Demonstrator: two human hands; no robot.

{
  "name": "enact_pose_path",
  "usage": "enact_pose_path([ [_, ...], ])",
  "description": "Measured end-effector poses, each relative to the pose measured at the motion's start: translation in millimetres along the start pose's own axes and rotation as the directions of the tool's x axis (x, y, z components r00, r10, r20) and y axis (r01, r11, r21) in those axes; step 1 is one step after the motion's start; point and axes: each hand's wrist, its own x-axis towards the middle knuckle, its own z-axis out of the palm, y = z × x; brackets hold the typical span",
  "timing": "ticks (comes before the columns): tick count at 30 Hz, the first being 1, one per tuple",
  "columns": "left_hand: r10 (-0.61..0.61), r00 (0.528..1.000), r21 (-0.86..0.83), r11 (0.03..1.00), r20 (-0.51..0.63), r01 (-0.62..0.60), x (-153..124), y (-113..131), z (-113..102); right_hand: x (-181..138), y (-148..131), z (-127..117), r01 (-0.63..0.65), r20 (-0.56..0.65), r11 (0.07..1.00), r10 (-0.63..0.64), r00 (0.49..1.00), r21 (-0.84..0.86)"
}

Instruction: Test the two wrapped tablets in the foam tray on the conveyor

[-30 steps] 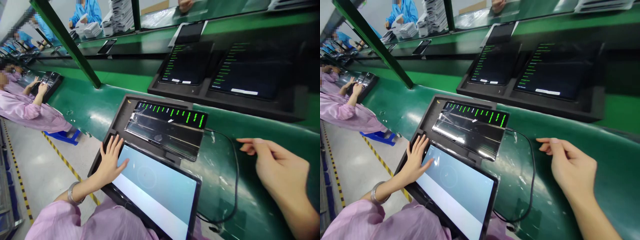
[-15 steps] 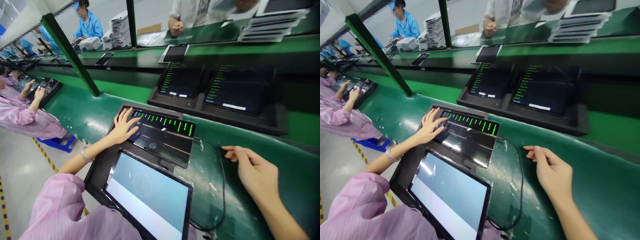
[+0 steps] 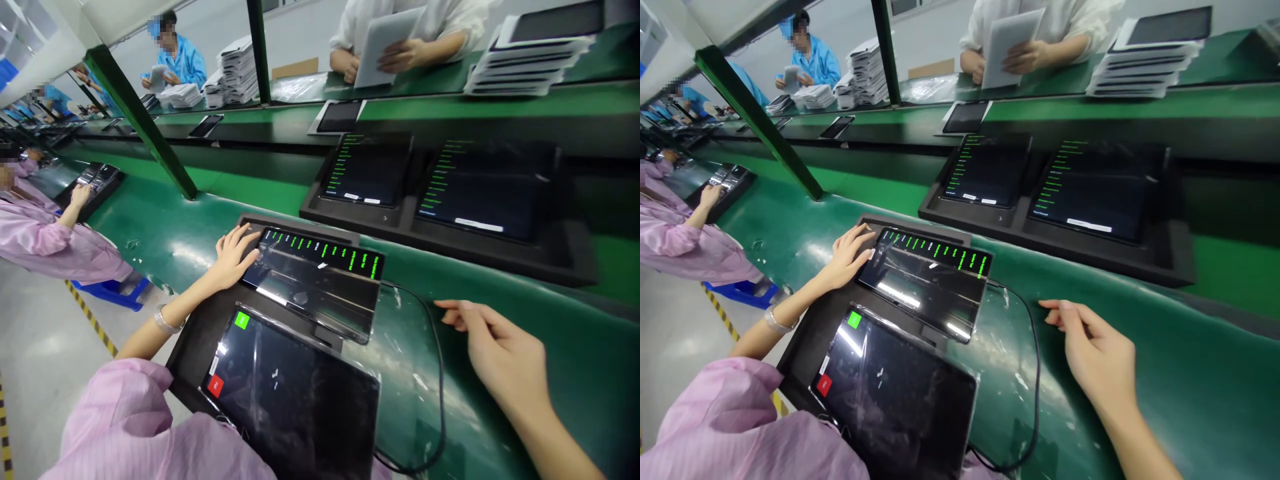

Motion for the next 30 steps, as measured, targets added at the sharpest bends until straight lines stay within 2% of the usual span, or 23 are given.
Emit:
enact_pose_path([
  [3,-0.038,0.997,-0.068,0.997,0.061,0.043,-33,-6,-12,0,3,0,0.008,-0.002,1.000,-0.008,1.000,0.002],
  [7,0.015,0.982,-0.087,0.996,0.189,0.002,-78,-7,-22,-1,1,1,0.007,-0.021,1.000,-0.007,1.000,-0.016],
  [11,0.003,0.988,-0.010,1.000,0.157,-0.001,-98,-4,-23,-2,-4,1,-0.008,-0.034,0.999,0.006,0.999,-0.051],
  [15,-0.016,0.992,-0.048,0.999,0.128,0.022,-89,0,-24,-3,-7,1,-0.025,-0.036,0.999,0.024,0.999,-0.034],
  [21,0.046,0.994,-0.037,0.998,0.097,-0.042,-47,-5,-21,-1,-7,2,-0.015,-0.031,1.000,0.014,0.999,-0.028],
  [24,0.061,0.996,0.018,0.998,0.062,-0.062,-23,-11,-11,-1,-5,2,-0.002,-0.015,1.000,0.002,1.000,-0.010],
  [26,0.015,1.000,0.082,0.996,0.005,-0.016,-11,-11,-3,-1,-4,2,0.003,-0.018,1.000,-0.003,1.000,-0.016],
  [28,-0.031,0.999,0.158,0.987,-0.035,0.036,-5,-8,3,-1,-1,2,0.001,-0.020,1.000,-0.002,1.000,-0.028],
  [30,-0.015,1.000,0.224,0.975,-0.006,0.016,-6,0,7,-1,1,2,0.000,-0.003,0.999,0.000,1.000,-0.033],
])
